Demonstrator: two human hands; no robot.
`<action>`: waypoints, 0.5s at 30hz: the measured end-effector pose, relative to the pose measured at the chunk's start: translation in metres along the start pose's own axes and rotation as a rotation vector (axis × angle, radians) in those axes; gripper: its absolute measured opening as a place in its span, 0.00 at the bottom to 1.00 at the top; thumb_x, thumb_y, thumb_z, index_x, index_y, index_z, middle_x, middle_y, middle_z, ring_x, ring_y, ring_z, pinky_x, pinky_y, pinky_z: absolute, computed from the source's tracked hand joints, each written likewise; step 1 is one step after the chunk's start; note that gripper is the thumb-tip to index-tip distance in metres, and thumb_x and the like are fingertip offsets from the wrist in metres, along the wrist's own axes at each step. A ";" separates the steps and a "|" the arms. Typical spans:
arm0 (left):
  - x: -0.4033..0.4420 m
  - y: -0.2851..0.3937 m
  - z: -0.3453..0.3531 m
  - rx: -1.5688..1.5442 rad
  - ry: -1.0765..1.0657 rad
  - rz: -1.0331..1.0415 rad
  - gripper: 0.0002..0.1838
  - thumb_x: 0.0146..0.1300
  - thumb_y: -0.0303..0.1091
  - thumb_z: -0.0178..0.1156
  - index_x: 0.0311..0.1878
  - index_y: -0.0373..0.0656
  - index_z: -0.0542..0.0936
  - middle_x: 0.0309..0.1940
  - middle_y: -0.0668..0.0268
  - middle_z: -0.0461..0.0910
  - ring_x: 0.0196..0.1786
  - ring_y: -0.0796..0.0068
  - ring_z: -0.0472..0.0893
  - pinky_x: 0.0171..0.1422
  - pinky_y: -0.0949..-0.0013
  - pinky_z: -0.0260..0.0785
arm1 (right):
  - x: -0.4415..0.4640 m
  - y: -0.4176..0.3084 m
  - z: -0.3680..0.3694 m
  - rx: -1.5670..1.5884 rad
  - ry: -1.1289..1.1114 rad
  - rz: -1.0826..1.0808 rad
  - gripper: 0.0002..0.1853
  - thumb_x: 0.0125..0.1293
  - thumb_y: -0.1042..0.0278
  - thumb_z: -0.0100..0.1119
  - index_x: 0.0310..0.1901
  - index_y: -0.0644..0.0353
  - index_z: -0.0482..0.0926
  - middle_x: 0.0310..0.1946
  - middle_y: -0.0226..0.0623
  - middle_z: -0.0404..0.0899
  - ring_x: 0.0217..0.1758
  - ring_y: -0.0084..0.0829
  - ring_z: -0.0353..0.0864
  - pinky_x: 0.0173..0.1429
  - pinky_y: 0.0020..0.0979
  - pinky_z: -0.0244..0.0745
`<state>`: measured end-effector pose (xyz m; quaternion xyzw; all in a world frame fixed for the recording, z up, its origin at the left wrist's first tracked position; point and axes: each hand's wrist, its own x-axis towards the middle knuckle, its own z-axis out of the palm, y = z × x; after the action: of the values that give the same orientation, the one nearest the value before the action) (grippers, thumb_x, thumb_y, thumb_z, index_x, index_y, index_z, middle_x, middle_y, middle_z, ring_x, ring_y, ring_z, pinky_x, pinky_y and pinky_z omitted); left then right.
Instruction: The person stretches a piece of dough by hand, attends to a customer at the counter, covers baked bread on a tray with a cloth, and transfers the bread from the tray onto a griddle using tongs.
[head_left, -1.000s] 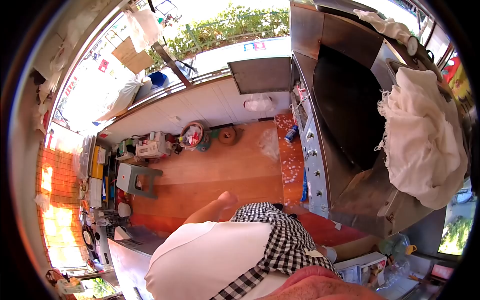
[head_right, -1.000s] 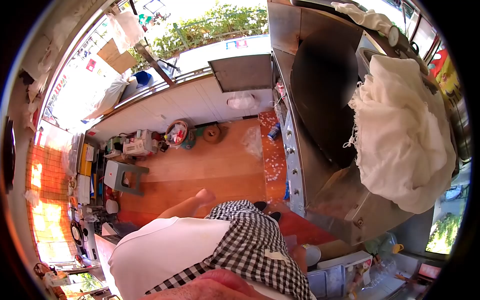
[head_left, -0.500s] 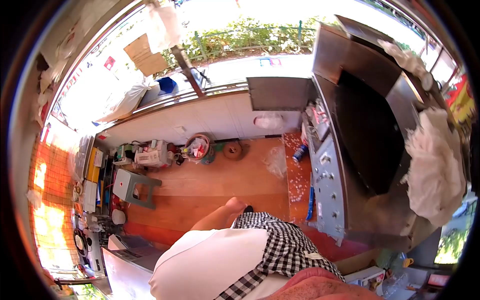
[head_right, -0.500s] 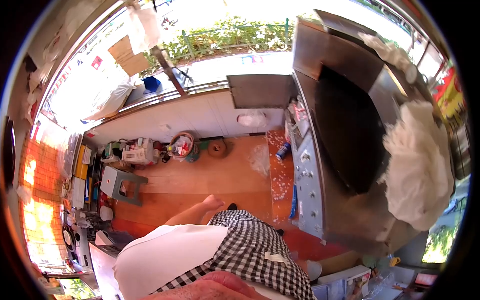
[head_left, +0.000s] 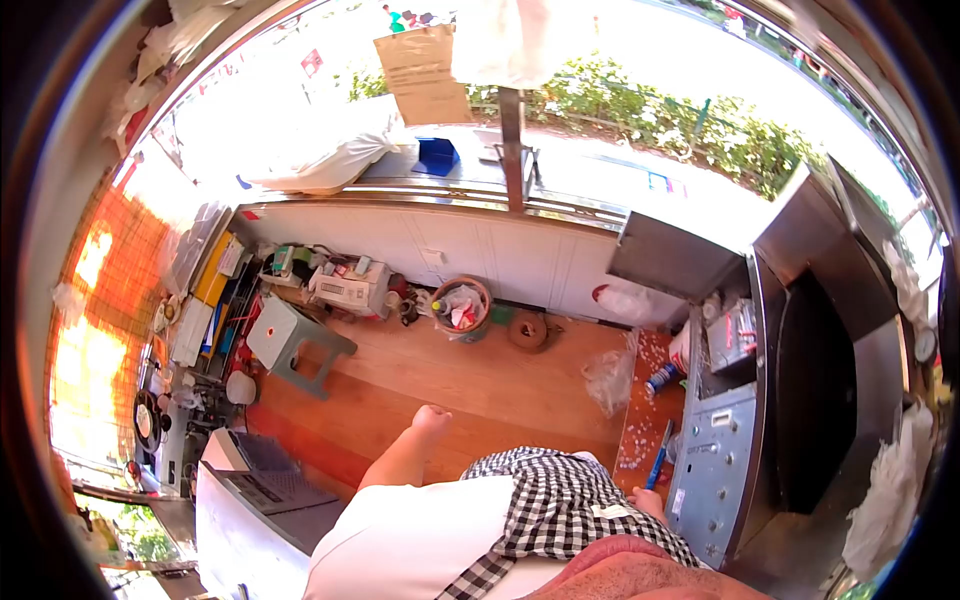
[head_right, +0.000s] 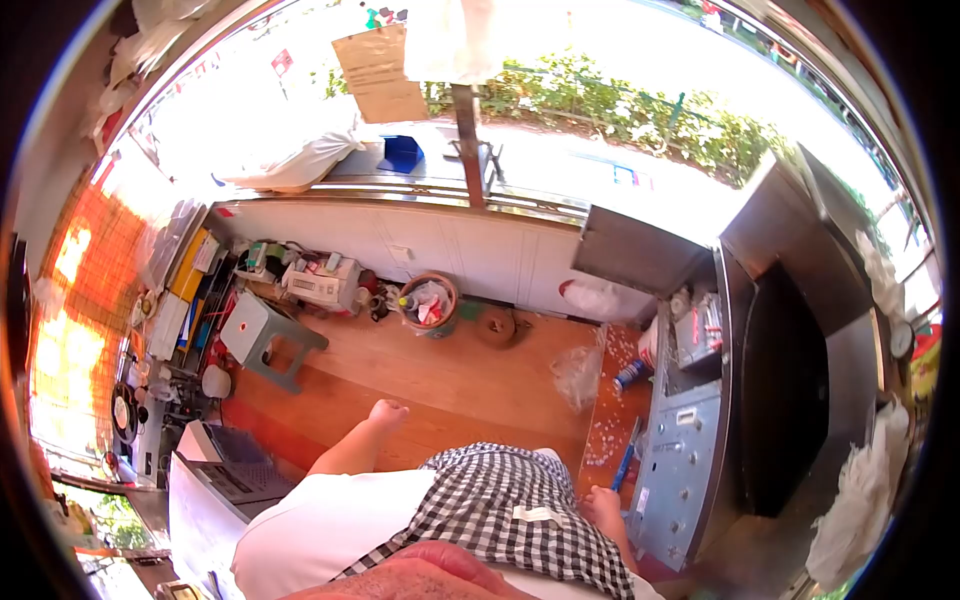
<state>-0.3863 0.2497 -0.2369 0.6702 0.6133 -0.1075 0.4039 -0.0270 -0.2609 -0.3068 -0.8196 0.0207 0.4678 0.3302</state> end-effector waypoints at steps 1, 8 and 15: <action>0.009 -0.019 0.002 -0.041 0.036 -0.003 0.17 0.59 0.48 0.65 0.39 0.43 0.88 0.31 0.55 0.86 0.36 0.60 0.86 0.43 0.58 0.78 | -0.007 -0.039 -0.003 0.311 -0.043 0.223 0.17 0.72 0.59 0.53 0.53 0.63 0.77 0.41 0.41 0.82 0.40 0.33 0.81 0.44 0.41 0.78; -0.030 -0.073 0.040 -0.239 -0.006 -0.196 0.17 0.61 0.47 0.65 0.35 0.40 0.87 0.26 0.59 0.85 0.28 0.68 0.83 0.35 0.60 0.77 | 0.040 -0.144 0.010 -0.098 -0.098 0.233 0.19 0.71 0.58 0.56 0.55 0.62 0.77 0.45 0.47 0.83 0.50 0.43 0.83 0.47 0.45 0.81; -0.040 -0.078 0.036 -0.013 -0.126 -0.160 0.19 0.64 0.47 0.57 0.35 0.41 0.88 0.35 0.60 0.88 0.44 0.67 0.86 0.51 0.66 0.76 | 0.056 -0.299 0.055 -0.565 -0.154 0.059 0.23 0.68 0.56 0.59 0.50 0.73 0.81 0.47 0.47 0.86 0.42 0.40 0.87 0.49 0.40 0.80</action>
<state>-0.4532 0.1901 -0.2669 0.6082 0.6389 -0.1774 0.4363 0.0655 0.0195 -0.2138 -0.8403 -0.1114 0.5252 0.0759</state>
